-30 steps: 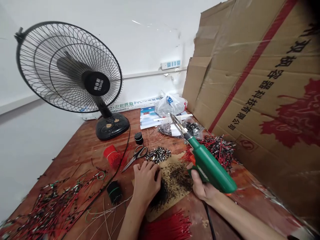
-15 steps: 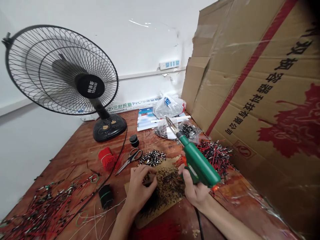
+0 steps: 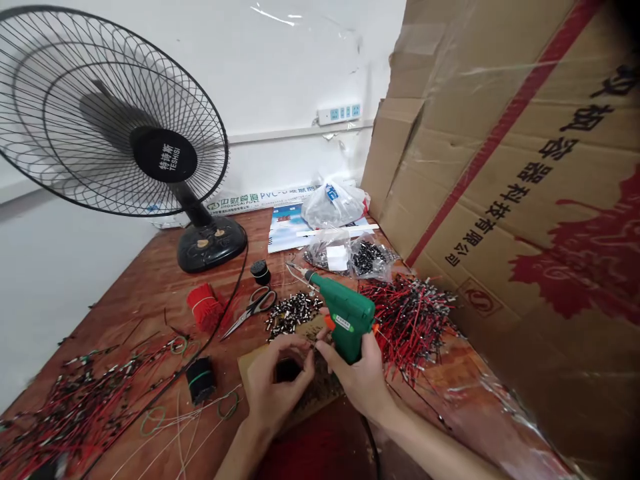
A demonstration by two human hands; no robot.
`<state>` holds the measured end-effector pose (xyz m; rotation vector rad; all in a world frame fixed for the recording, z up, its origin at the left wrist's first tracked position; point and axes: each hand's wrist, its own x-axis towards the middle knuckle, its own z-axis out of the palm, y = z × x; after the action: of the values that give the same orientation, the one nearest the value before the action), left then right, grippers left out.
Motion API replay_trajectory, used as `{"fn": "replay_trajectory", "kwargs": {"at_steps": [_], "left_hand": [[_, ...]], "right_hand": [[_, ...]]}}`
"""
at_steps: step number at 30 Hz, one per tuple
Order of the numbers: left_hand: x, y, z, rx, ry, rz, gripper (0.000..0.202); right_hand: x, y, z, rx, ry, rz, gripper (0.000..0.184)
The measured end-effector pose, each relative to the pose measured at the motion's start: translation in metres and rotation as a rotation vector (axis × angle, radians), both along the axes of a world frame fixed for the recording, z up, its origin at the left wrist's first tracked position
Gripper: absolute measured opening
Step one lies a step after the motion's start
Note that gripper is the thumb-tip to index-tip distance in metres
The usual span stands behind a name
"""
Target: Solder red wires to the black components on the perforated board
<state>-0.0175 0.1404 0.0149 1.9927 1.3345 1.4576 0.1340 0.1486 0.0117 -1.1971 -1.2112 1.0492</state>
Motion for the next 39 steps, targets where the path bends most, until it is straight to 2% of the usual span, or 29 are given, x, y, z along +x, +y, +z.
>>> {"fn": "replay_trajectory", "kwargs": {"at_steps": [5,10,16,21,26,32,39], "left_hand": [[-0.001,-0.001,-0.001,0.103,0.06,0.039,0.035],[-0.001,0.001,0.003,0.179,0.171,0.064,0.031],[-0.004,0.004,-0.003,0.237,0.252,-0.008,0.034],[-0.004,0.006,-0.005,0.217,0.324,-0.019,0.038],[-0.007,0.007,-0.007,0.228,0.364,-0.009,0.031],[-0.015,0.008,-0.012,0.174,0.39,-0.027,0.025],[-0.012,0.004,-0.006,0.147,0.519,-0.12,0.027]], "right_hand": [[-0.005,0.0,0.0,-0.062,0.031,0.029,0.052],[-0.006,0.0,-0.006,-0.115,0.041,0.083,0.048],[-0.006,0.0,-0.009,-0.098,-0.014,0.006,0.039],[-0.005,0.002,-0.009,-0.054,-0.047,-0.024,0.039],[-0.003,0.002,-0.016,-0.096,-0.057,0.014,0.041],[-0.003,0.003,-0.013,-0.106,-0.059,0.005,0.047],[0.002,0.006,-0.02,-0.018,-0.132,-0.063,0.042]]}}
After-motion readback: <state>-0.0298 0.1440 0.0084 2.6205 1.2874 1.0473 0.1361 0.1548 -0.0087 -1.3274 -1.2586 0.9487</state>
